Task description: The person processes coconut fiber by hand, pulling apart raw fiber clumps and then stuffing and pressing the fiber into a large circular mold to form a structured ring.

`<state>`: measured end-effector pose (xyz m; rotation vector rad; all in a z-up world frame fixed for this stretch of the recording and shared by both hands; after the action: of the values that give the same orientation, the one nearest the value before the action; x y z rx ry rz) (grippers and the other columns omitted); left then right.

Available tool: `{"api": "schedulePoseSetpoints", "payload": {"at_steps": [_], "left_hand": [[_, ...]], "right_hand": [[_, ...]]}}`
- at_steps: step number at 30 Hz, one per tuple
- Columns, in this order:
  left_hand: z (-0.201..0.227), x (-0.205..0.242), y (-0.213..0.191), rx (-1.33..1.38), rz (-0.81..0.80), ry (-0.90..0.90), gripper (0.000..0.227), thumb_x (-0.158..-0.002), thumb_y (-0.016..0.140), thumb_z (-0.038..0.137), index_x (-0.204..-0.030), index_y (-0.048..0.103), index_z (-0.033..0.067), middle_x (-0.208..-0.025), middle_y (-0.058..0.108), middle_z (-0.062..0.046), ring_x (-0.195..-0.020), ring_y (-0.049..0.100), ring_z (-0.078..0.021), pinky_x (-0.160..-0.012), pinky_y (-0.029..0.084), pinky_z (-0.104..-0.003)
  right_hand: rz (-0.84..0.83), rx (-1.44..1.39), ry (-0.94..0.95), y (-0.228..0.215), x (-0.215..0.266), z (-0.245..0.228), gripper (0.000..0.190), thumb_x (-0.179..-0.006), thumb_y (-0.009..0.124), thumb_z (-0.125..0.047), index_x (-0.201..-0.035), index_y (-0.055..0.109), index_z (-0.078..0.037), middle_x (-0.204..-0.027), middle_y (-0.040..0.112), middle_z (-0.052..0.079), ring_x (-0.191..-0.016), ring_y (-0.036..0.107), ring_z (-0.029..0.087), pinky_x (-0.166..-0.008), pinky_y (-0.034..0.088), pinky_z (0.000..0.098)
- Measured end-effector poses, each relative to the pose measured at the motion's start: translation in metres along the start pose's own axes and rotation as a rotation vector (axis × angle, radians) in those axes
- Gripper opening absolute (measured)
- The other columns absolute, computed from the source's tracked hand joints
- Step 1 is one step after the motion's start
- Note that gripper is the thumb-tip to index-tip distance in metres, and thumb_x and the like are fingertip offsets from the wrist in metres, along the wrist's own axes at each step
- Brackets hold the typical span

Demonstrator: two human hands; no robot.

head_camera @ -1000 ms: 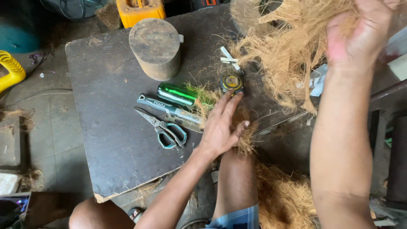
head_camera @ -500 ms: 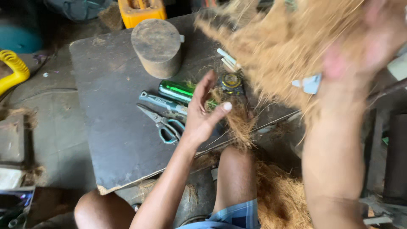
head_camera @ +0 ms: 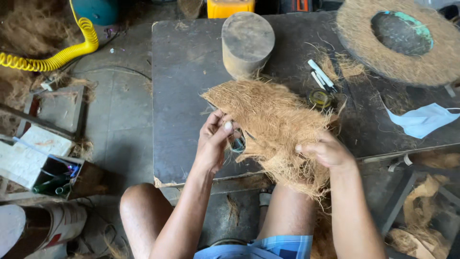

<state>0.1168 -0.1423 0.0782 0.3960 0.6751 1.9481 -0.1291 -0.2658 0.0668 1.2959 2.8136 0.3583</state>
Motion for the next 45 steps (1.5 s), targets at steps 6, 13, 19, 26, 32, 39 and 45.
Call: {"api": "schedulePoseSetpoints", "payload": {"at_steps": [6,13,19,26,32,39,45], "left_hand": [[-0.008,-0.021,-0.029,-0.096,0.200,-0.062,0.025,-0.086,0.075,0.014,-0.106,0.065,0.0029,-0.084,0.061,-0.009,-0.064,0.065,-0.0190,-0.042,0.051,-0.026],[-0.001,-0.038,-0.092,0.049,0.369,0.072,0.023,-0.089,0.066,0.007,-0.111,0.068,0.0079,-0.094,0.071,-0.012,-0.084,0.074,-0.0238,-0.071,0.061,-0.036],[0.023,-0.048,-0.122,0.216,0.357,0.176,0.025,-0.096,0.058,0.010,-0.121,0.061,0.0118,-0.105,0.073,-0.016,-0.095,0.074,-0.0313,-0.083,0.061,-0.048],[0.076,-0.033,-0.108,0.326,0.370,0.258,0.042,-0.096,0.063,0.012,-0.137,0.053,0.0152,-0.128,0.064,-0.016,-0.117,0.064,-0.0338,-0.099,0.055,-0.055],[0.055,-0.038,-0.152,0.523,0.435,0.177,0.040,-0.087,0.063,0.009,-0.127,0.063,0.0150,-0.115,0.071,-0.017,-0.102,0.072,-0.0377,-0.093,0.060,-0.055],[0.052,-0.033,-0.137,0.704,0.403,0.139,0.031,-0.079,0.065,0.010,-0.110,0.072,0.0116,-0.106,0.074,-0.019,-0.097,0.073,-0.0379,-0.094,0.060,-0.054],[0.077,-0.017,-0.119,0.741,0.401,0.148,0.029,-0.079,0.066,0.013,-0.107,0.073,0.0085,-0.106,0.074,-0.019,-0.098,0.074,-0.0361,-0.097,0.060,-0.053]], "right_hand": [[-0.176,0.531,0.083,0.024,0.009,0.003,0.035,-0.075,0.066,0.009,-0.107,0.078,0.002,-0.112,0.076,0.022,-0.106,0.069,0.029,-0.096,0.049,0.0489],[-0.151,1.022,0.288,0.131,0.022,-0.084,0.053,-0.075,0.040,0.027,-0.123,0.057,0.013,-0.129,0.060,0.031,-0.128,0.052,0.047,-0.118,0.028,0.0578],[-0.188,1.419,0.257,0.117,0.038,-0.058,0.055,-0.089,0.066,-0.030,-0.138,0.055,-0.008,-0.146,0.050,0.019,-0.135,0.046,0.043,-0.111,0.034,0.0594],[-0.002,1.829,-0.143,0.095,0.041,-0.027,0.035,-0.078,0.067,-0.018,-0.113,0.066,-0.023,-0.106,0.067,-0.001,-0.120,0.048,0.021,-0.111,0.028,0.0453],[-0.027,1.516,0.111,0.090,0.015,-0.084,0.077,-0.074,0.078,-0.012,-0.142,0.044,-0.020,-0.132,0.046,0.015,-0.131,0.041,0.042,-0.114,0.020,0.0666],[-0.167,1.549,0.430,0.114,-0.009,-0.063,0.100,-0.075,0.084,-0.029,-0.152,0.029,0.003,-0.157,0.026,0.029,-0.145,0.029,0.044,-0.119,0.018,0.0587],[-0.118,1.650,0.239,0.090,-0.006,-0.050,0.056,-0.077,0.070,-0.017,-0.132,0.061,-0.007,-0.118,0.068,0.016,-0.117,0.063,0.036,-0.092,0.045,0.0475]]}}
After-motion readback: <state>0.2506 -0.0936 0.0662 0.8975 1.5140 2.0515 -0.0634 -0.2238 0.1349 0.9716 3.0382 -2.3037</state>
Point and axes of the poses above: each hand's wrist, its own x-axis away from the middle knuckle, its own y-axis out of the palm, z = x × y, the point moved 8 cm from there along -x, towards the middle knuckle
